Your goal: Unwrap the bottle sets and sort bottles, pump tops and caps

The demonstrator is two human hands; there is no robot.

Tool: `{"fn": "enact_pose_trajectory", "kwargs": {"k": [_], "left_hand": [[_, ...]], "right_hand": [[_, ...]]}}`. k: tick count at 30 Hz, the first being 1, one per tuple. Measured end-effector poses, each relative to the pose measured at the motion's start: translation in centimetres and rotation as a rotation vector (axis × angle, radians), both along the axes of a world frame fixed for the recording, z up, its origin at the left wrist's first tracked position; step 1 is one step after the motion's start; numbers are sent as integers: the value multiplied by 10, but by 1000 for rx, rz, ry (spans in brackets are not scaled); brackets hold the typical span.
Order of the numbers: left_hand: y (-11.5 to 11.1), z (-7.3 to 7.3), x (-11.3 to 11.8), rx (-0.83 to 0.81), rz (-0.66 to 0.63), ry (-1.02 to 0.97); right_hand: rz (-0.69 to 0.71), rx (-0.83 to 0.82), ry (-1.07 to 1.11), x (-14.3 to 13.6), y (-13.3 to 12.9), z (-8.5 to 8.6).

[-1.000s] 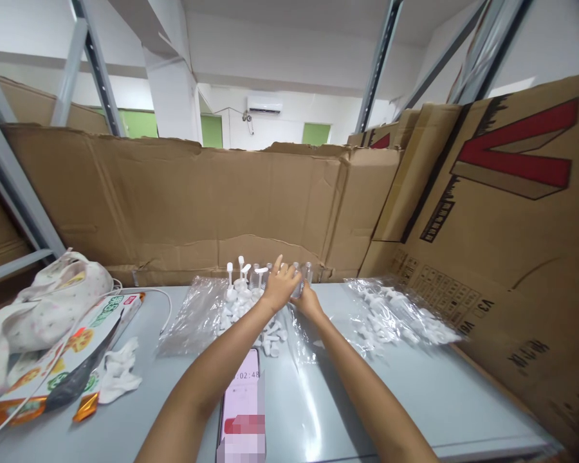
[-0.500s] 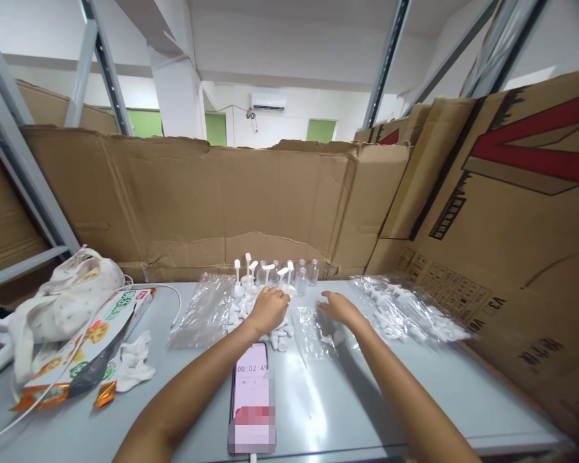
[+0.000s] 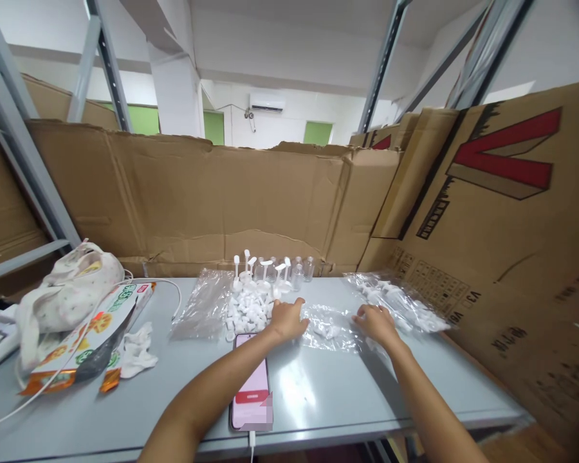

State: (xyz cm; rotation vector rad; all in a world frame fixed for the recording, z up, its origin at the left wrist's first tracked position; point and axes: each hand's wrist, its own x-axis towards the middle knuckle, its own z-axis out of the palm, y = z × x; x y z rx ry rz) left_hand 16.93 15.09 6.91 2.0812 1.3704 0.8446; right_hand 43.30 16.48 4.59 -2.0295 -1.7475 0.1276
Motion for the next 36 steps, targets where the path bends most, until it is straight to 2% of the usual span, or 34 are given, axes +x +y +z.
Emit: {"fn": "enact_pose_trajectory", "kwargs": {"k": [3,7,9,13,16,18,22,24,26,28,31,36], "left_hand": [[5,-1,-1,-29,8,-137],[11,5,-14,-110,35,-414],[12,11,-24,-172,46,-556],[5,25,-44,-259,31,-768],[-1,32,-60,-349,32,-1011],[-4,34,-71,-419,57,-1199],[-8,32,-90,-433,134,-1336],[-9,30,-97,-418,163,-1378],[-10,28,-104,-410,182,-1409],[-11,26,-110,-403,200,-1416],[-13,20,-118,-385,231,-1397],[-13,5,-122,-248,299,-1288]], "right_hand": [[15,86,36,2,-5,6],[58,212,155,1,-12,27],[81,279,337,-6,-17,40],[180,327,866,-28,-24,60],[306,242,1196,-40,-25,66],[414,151,1336,-43,-24,66],[543,-146,1336,-53,-23,58],[563,-355,1282,-64,-25,52],[563,-463,1247,-76,-27,48],[555,-425,1235,-85,-27,47],[538,-254,1248,-93,-23,52],[479,79,1243,-102,-15,77]]}}
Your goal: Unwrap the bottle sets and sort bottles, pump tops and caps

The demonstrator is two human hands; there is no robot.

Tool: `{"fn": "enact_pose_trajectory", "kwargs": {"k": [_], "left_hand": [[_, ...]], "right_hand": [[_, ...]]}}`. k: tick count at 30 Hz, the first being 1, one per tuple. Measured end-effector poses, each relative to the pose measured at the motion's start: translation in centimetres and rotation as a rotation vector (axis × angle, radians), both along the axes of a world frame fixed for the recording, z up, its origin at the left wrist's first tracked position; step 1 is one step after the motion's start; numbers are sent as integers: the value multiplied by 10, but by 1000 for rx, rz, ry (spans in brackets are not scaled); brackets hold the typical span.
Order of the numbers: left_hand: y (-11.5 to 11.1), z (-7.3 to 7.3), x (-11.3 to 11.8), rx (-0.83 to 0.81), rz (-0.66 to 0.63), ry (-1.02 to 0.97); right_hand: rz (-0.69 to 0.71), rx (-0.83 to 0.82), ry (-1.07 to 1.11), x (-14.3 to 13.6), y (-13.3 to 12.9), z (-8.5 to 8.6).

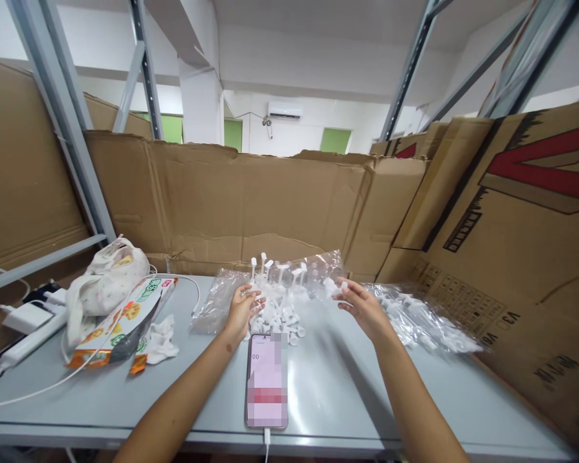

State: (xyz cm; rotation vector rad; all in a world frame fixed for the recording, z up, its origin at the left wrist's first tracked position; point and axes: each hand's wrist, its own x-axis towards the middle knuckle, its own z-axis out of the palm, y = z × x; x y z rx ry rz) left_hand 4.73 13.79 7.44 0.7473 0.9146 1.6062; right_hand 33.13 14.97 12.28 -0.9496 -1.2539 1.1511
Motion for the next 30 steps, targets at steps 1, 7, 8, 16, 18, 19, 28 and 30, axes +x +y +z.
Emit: {"fn": "enact_pose_trajectory", "kwargs": {"k": [1,7,8,16,18,19,28,30], "left_hand": [[0,-2,1,9,28,17],[-1,-9,5,54,192,83],[-2,-8,6,66,189,93],[-8,3,7,-181,-189,-225],[-6,3,7,-218,-222,-257],[-5,3,7,-226,-236,-266],[-6,1,5,-234,-265,-249],[-7,1,4,-237,-270,-234]], "right_hand": [[-36,32,8,-3,1,6],[-116,162,55,-23,4,37],[-115,179,50,-25,3,41],[-57,253,-66,-34,-2,58],[-56,274,-95,-38,-4,62],[-56,280,-108,-40,-5,64],[-108,310,-213,-53,-8,76],[-114,338,-231,-53,-7,77]]}}
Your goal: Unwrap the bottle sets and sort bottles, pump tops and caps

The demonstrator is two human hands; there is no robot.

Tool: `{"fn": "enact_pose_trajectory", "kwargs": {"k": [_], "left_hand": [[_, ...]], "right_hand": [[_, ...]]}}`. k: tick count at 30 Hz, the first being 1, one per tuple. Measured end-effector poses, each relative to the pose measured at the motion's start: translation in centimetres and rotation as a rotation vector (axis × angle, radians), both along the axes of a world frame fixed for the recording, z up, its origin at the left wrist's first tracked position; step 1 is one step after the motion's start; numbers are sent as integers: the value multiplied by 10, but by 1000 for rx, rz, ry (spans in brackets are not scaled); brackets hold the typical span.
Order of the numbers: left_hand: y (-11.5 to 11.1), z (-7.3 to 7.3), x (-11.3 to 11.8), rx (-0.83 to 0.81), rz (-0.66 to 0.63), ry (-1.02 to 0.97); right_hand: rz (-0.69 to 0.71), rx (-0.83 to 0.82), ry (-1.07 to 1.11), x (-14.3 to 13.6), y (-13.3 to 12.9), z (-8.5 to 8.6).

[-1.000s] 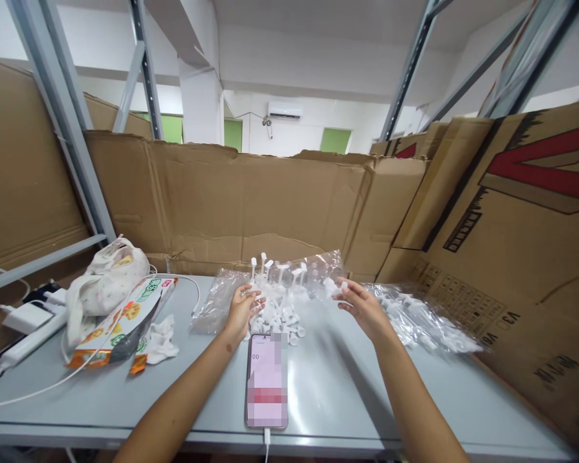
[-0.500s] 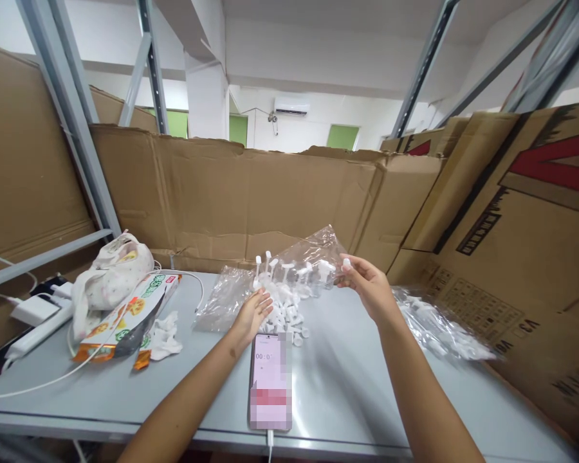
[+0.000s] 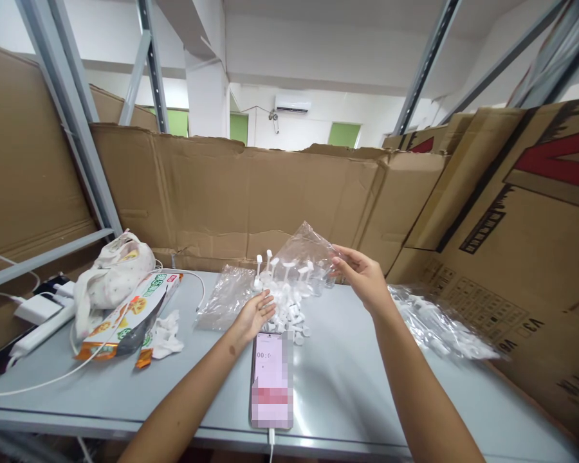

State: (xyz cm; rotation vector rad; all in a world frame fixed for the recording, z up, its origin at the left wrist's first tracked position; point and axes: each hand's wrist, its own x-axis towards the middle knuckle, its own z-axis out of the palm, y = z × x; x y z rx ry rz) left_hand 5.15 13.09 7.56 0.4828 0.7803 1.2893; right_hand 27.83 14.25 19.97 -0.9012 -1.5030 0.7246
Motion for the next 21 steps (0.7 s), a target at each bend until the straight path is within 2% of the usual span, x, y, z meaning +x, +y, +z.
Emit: {"fn": "enact_pose_trajectory", "kwargs": {"k": [8,13,17,21], "left_hand": [[-2,-2,-1,34,-27,39],[-10,6,-6,226,82,181],[-19,19,-12,387,127,288],[-22,25,-21,496,159,328]], "right_hand": [[-52,128,70,6,1,5],[-146,228,182,20,-5,11],[-120,132,288,33,-5,8],[-4,-83,298,39,2,-8]]}}
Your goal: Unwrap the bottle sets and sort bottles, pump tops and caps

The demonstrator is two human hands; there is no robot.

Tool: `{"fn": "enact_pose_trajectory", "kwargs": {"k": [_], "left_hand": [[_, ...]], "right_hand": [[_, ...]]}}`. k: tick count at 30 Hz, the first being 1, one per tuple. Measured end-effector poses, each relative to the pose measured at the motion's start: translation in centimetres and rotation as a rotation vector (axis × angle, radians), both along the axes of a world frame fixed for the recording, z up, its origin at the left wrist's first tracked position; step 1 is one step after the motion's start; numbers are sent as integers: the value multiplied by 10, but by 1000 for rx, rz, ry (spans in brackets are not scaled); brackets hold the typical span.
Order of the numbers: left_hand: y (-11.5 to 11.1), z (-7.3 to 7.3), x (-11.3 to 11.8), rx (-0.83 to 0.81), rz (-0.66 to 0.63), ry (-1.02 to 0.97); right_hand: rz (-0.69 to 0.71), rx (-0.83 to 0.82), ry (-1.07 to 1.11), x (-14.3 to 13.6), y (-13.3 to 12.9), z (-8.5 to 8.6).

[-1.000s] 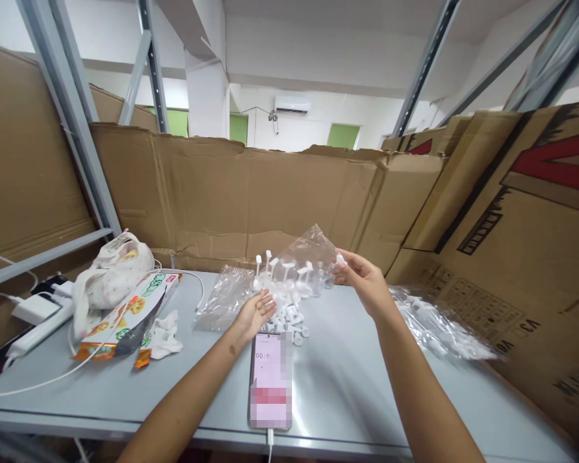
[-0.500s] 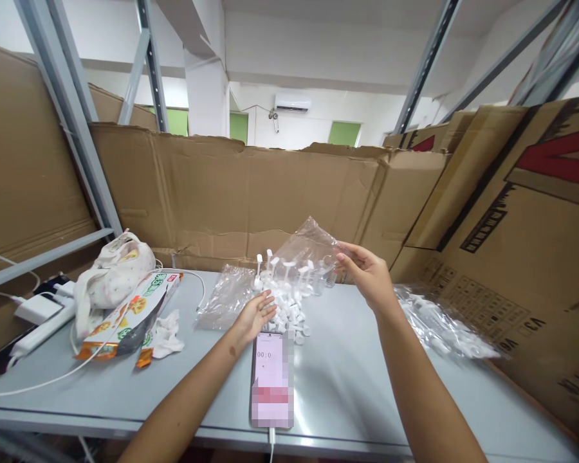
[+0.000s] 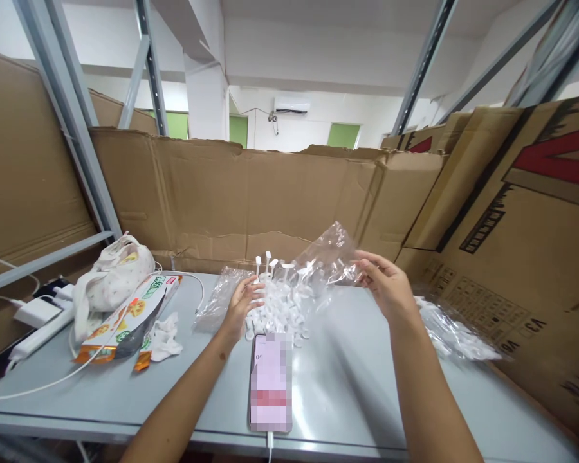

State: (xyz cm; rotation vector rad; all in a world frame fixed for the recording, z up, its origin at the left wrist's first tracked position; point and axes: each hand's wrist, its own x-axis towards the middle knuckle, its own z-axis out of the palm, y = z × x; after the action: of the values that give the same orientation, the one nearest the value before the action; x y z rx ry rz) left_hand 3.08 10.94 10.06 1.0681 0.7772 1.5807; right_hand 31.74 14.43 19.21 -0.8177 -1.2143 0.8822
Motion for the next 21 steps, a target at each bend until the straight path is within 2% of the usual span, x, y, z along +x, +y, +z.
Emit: {"fn": "enact_pose_trajectory", "kwargs": {"k": [5,10,14,21], "left_hand": [[3,0,-8,-19,-63,-18],[2,-4,1,-87,-126,142],[7,-13,7,-193,-28,275],[13,-25,6,-203,75,399]], "right_hand": [[256,-230,-80,-15,8,-33],[483,-352,-191,-54,10,-74],[468,-395,-264,-76,6,-96],[406,-348,-198,-72,3,-106]]}}
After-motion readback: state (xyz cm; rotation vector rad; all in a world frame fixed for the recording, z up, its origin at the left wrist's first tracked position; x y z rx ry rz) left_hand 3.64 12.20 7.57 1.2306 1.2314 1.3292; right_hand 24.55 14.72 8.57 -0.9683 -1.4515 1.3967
